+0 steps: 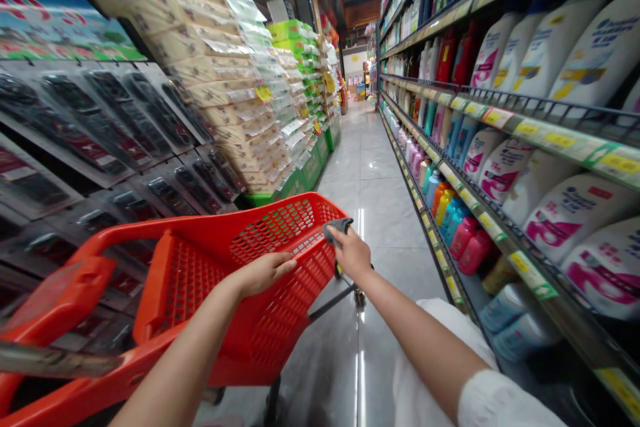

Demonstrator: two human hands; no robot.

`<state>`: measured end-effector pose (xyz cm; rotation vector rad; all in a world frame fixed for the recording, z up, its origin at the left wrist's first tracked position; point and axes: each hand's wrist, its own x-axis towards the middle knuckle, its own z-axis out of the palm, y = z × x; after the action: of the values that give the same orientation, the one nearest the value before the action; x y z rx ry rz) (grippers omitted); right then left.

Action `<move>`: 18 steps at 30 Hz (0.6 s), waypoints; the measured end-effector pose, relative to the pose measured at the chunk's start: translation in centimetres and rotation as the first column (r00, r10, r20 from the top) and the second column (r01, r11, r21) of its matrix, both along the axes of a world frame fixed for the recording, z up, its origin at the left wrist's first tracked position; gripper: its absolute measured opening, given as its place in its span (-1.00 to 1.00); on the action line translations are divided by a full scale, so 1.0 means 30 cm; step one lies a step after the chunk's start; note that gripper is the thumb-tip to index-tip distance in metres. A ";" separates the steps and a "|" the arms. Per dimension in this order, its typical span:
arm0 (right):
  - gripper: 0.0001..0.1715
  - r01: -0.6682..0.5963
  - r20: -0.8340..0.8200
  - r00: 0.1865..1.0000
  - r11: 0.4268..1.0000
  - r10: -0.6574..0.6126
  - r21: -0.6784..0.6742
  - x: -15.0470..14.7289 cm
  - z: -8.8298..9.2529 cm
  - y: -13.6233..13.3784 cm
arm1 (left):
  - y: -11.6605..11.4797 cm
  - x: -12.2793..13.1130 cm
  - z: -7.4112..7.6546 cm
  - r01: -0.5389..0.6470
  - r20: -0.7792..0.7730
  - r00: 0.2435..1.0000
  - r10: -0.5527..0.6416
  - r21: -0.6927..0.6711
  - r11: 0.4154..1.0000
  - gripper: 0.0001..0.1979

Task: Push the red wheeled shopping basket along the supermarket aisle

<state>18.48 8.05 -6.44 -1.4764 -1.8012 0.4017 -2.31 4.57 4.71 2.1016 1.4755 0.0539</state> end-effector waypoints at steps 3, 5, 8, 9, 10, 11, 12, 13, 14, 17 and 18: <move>-0.52 0.184 -0.258 0.944 0.978 -0.204 -0.098 0.096 -0.047 0.141 | -0.005 -0.004 -0.001 -0.006 0.013 1.000 0.006 -0.014 1.000 -0.49; -0.50 0.206 -0.434 0.870 0.972 -0.234 -0.109 0.126 -0.085 0.215 | -0.004 -0.003 -0.006 -0.018 0.015 1.000 0.018 -0.023 1.000 -0.48; -0.44 0.106 -0.590 0.800 0.994 -0.108 -0.039 0.102 -0.153 0.253 | -0.001 0.002 -0.015 -0.033 0.001 0.999 0.033 -0.026 0.999 -0.47; -0.44 0.071 -0.612 0.787 0.997 -0.079 -0.037 0.083 -0.177 0.249 | -0.001 0.003 -0.016 -0.037 0.001 0.999 0.037 -0.020 0.999 -0.47; -0.46 0.044 -0.626 0.777 0.997 -0.069 -0.055 0.063 -0.201 0.241 | 0.000 0.005 -0.017 -0.040 0.005 0.999 0.040 -0.012 0.999 -0.47; -0.49 0.025 -0.635 0.769 0.996 -0.076 -0.088 0.045 -0.223 0.231 | 0.000 0.006 -0.017 -0.043 0.011 0.999 0.043 -0.007 0.999 -0.47; -0.54 0.013 -0.642 0.761 0.992 -0.091 -0.125 0.029 -0.241 0.223 | 0.000 0.007 -0.017 -0.048 0.016 0.999 0.048 -0.005 0.999 -0.47; -0.58 0.001 -0.647 0.756 0.988 -0.102 -0.154 0.016 -0.254 0.218 | 0.000 0.008 -0.017 -0.053 0.019 0.998 0.053 -0.004 0.999 -0.46; -0.60 -0.007 -0.650 0.752 0.985 -0.107 -0.170 0.007 -0.262 0.216 | 0.000 0.008 -0.016 -0.058 0.019 0.998 0.058 -0.003 0.998 -0.46; -0.57 0.016 -0.679 0.726 0.989 -0.111 -0.145 -0.002 -0.264 0.229 | 0.005 0.008 -0.017 -0.064 0.019 0.998 0.063 0.005 0.998 -0.45; -0.54 0.031 -0.692 0.713 0.991 -0.112 -0.128 -0.002 -0.264 0.233 | 0.007 0.008 -0.018 -0.063 0.020 0.998 0.063 0.007 0.998 -0.45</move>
<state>18.43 15.03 -14.36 -1.2154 -1.1119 0.8987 -2.08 4.79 4.17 2.0546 1.5313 0.1040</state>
